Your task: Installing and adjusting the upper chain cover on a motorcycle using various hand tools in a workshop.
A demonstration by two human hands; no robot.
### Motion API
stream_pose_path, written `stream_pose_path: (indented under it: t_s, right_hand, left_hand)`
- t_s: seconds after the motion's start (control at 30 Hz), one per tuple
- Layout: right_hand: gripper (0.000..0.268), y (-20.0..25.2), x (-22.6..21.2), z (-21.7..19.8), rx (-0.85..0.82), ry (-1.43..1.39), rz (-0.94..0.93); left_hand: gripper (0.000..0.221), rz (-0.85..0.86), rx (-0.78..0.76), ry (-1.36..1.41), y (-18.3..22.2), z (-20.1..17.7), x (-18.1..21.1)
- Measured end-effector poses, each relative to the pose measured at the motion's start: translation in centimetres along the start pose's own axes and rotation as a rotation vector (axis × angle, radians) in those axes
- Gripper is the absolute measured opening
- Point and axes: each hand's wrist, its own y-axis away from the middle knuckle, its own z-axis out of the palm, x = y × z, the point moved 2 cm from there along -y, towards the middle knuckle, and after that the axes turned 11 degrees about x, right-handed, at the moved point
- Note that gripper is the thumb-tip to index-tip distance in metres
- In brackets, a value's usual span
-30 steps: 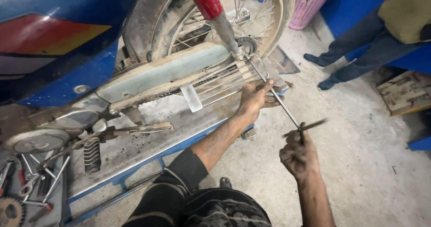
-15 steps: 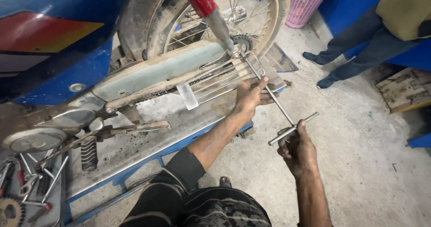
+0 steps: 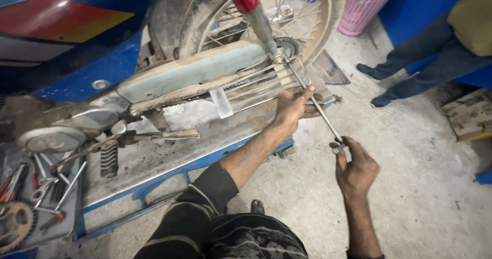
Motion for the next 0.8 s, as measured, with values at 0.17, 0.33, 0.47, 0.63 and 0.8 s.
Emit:
stream_pose_path:
  t_s: [0.17,0.33,0.47,0.63,0.8]
  right_hand:
    - [0.023,-4.6,-2.4,0.8,-0.207,-0.141,0.035]
    - [0.029,-4.5,-1.3,3.2,-0.167,-0.347,0.29]
    - [0.033,-4.0,0.5,3.8,-0.13,-0.346,0.435]
    - [0.036,-3.8,-1.7,3.4,-0.119,-0.499,0.585]
    - [0.037,-2.8,-0.8,4.8,-0.078,-0.678,0.725]
  left_hand:
    - [0.044,-0.022,-0.008,0.02,0.6,0.3,0.2]
    - [0.054,-0.011,0.043,0.065,1.4,1.0,0.5]
    - [0.055,0.011,0.021,0.057,1.6,1.2,0.4]
    - [0.043,0.034,0.008,0.079,1.2,1.3,0.0]
    - [0.04,0.042,-0.013,0.083,1.3,0.9,0.2]
